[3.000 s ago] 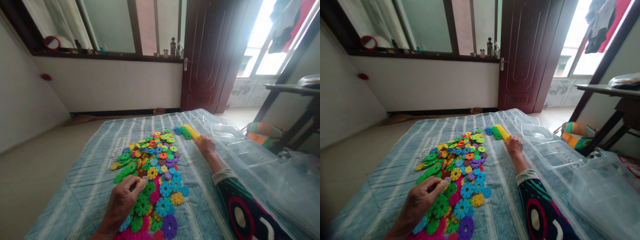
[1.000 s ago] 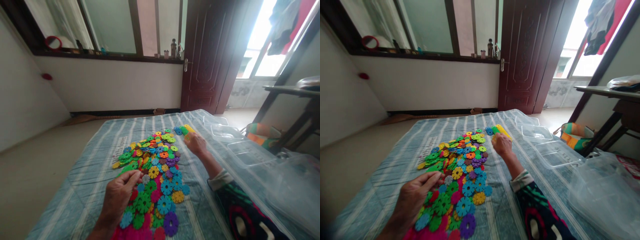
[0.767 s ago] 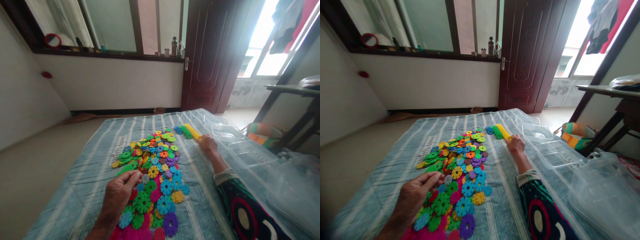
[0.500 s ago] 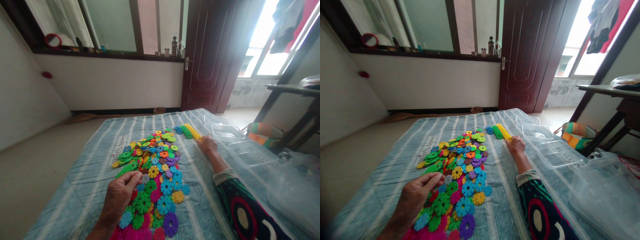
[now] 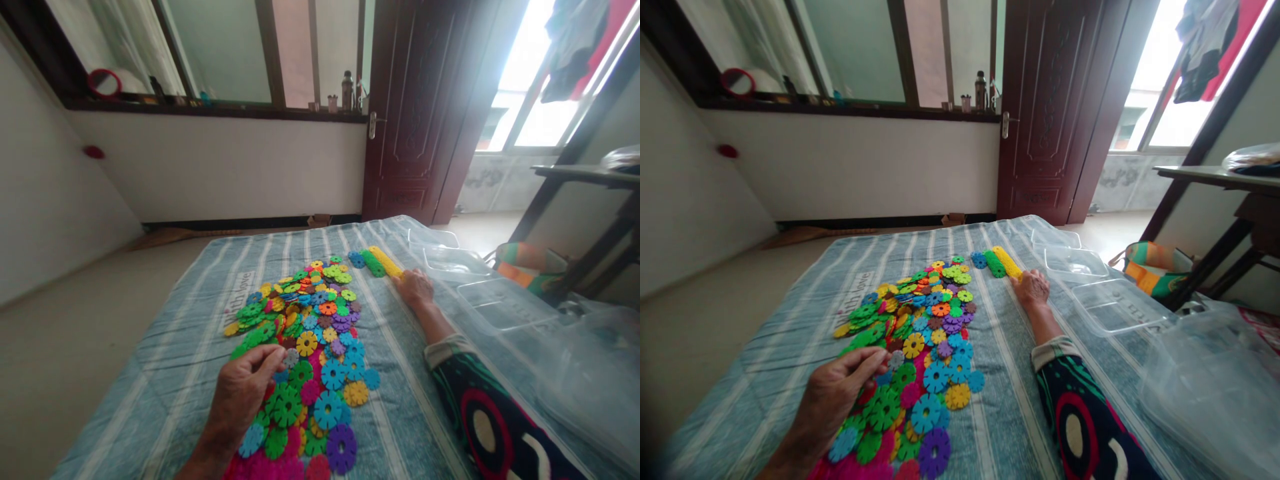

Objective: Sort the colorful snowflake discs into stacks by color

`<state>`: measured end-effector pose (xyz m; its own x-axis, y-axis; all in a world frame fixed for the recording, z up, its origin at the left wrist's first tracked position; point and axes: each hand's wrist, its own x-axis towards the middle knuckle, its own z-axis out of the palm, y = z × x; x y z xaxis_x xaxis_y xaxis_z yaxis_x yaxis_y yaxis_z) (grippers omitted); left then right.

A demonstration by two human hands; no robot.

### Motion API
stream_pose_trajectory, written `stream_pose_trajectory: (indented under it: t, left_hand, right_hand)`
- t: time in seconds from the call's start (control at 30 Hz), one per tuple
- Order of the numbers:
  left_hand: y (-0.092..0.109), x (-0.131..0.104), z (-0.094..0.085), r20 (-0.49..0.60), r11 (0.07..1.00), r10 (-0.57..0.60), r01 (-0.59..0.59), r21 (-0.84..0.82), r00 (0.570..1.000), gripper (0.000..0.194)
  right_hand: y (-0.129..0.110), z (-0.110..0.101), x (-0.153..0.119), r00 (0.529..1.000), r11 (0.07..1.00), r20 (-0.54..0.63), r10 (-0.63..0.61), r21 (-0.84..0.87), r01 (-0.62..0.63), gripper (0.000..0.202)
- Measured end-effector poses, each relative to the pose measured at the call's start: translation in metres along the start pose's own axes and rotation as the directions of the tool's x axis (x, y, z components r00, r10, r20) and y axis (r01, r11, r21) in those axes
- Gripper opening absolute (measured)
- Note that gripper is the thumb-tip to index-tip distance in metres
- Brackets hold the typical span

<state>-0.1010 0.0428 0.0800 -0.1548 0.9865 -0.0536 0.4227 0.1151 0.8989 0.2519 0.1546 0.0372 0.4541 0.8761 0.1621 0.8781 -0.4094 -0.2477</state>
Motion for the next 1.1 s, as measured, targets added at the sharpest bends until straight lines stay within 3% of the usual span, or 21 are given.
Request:
stream_pose_trajectory:
  t: [0.23, 0.73, 0.93, 1.03, 1.1]
  left_hand:
    - [0.001, -0.001, 0.001, 0.005, 1.0, -0.015, 0.015, 0.016, 1.0, 0.043]
    - [0.003, 0.003, -0.014, -0.01, 0.991, 0.129, -0.128, 0.03, 0.992, 0.032]
    - [0.005, 0.003, -0.023, 0.092, 0.984, 0.131, -0.141, 0.109, 0.987, 0.029]
    - [0.004, 0.006, -0.028, 0.122, 0.974, 0.154, -0.172, 0.148, 0.98, 0.028]
    - [0.003, 0.008, -0.032, 0.159, 0.957, 0.175, -0.205, 0.203, 0.972, 0.027]
  right_hand:
    - [0.0, 0.0, -0.001, 1.0, 1.0, 0.002, -0.003, -0.008, 0.003, 0.046]
    - [0.008, 0.0, -0.007, 0.999, 0.999, 0.044, -0.018, -0.041, 0.019, 0.05]
    - [0.009, -0.002, -0.01, 0.999, 1.0, -0.033, 0.005, -0.001, -0.005, 0.051]
    - [-0.002, -0.009, -0.017, 0.991, 0.997, -0.116, -0.066, 0.022, 0.069, 0.045]
    - [-0.018, -0.015, -0.027, 0.971, 0.98, -0.159, -0.181, 0.052, 0.191, 0.039]
